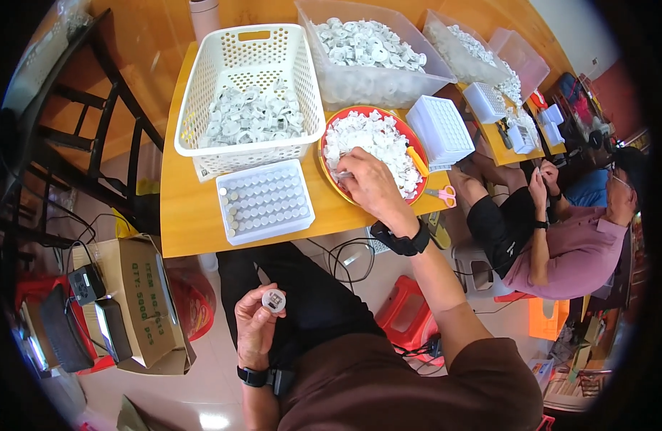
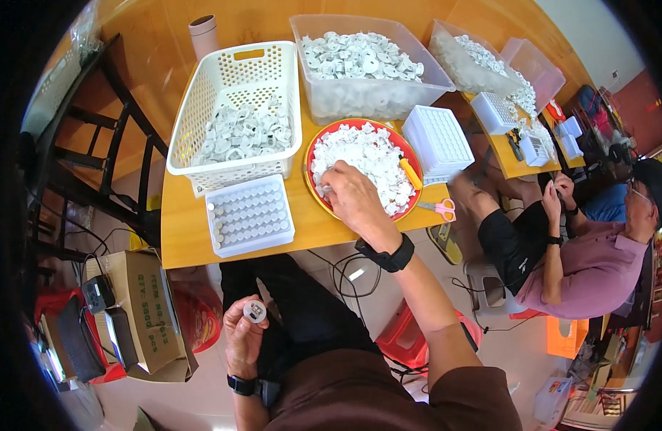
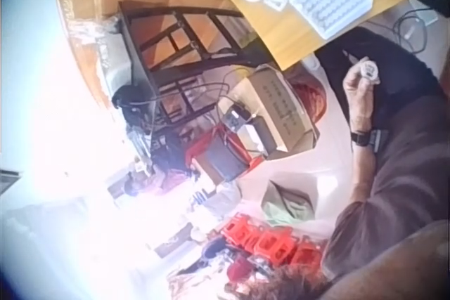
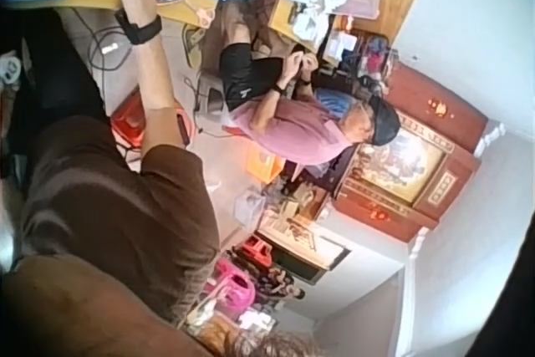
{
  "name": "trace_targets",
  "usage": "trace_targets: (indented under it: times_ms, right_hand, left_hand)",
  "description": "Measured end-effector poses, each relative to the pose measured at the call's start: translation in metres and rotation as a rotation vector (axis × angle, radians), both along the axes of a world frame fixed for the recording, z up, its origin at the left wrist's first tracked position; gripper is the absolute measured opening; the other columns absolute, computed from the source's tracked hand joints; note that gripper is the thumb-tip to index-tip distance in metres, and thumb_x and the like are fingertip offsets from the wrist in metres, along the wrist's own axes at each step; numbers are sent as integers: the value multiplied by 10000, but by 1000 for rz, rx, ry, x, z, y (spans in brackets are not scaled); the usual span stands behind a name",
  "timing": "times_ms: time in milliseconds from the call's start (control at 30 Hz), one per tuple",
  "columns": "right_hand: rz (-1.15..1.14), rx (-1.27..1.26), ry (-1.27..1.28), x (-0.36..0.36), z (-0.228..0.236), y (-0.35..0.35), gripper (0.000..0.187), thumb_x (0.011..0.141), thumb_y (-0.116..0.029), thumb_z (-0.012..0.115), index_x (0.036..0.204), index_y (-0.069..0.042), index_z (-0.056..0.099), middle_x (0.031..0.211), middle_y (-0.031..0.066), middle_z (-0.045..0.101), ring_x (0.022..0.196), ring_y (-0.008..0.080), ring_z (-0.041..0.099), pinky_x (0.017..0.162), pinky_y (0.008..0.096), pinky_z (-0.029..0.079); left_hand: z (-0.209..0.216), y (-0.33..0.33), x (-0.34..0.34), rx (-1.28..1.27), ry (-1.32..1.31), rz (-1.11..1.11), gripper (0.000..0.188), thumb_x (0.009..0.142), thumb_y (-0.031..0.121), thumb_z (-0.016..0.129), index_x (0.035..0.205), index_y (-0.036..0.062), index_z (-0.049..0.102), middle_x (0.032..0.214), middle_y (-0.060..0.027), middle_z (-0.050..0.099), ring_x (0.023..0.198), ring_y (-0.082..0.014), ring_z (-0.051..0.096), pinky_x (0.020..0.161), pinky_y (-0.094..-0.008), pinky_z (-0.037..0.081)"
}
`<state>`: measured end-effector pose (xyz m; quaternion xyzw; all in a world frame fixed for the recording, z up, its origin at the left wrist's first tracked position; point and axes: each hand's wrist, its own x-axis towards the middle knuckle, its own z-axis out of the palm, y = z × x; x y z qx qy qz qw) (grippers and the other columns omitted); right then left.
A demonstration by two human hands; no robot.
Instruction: Assembling small LED components into plastic housings and sorting them into bins.
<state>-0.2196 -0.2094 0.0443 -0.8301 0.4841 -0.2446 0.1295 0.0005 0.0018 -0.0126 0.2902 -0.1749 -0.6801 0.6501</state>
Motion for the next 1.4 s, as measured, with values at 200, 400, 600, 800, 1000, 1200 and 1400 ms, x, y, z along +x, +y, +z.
trace_targets:
  times_ms: [200,400,600,800,1000,1200,1400]
  right_hand:
    - [-63,14,-75,-27,6,1,109,714,7,599,821,4,618,740,150,573,683,297,587,615,356,469]
    - [-219,569,-599,-44,1,1,178,856,-63,524,953,20,649,793,77,638,613,94,582,531,219,480]
    - [-241,575,-700,-42,9,6,174,872,-87,536,962,4,656,794,57,635,702,85,592,561,218,495]
    - [-175,688,-784,-34,25,20,168,871,-86,548,987,6,627,780,42,625,708,89,595,607,214,502]
    - [31,810,-729,11,31,67,104,849,-56,585,930,2,616,814,38,618,730,78,587,635,213,500]
    - [379,600,-507,66,19,110,117,764,27,639,874,-15,637,803,54,557,684,136,566,566,226,433]
    - [498,538,-458,81,19,119,135,756,17,655,882,-12,617,778,68,566,647,169,597,557,254,469]
  left_hand:
    - [-3,-1,1,17,-5,3,407,773,174,704,1109,-13,571,970,-136,629,760,-163,627,683,-251,528]
    - [-4,-1,1,43,22,-2,402,759,172,717,1092,-11,584,969,-145,637,758,-171,629,685,-263,530]
    - [-7,0,1,54,36,16,403,745,179,732,1077,-7,598,975,-152,641,764,-173,633,681,-270,534]
    - [-6,4,3,64,27,7,414,760,201,719,1092,-3,581,964,-159,639,762,-169,632,675,-268,534]
    - [3,-1,1,38,-2,-23,422,815,255,661,1118,-11,535,944,-139,616,774,-153,612,673,-273,520]
    - [-1,1,1,21,88,-5,346,848,222,629,1101,-8,574,960,-99,620,798,-157,615,702,-284,524]
    - [0,2,3,22,104,22,324,859,221,617,1098,4,586,986,-91,623,824,-155,613,719,-285,523]
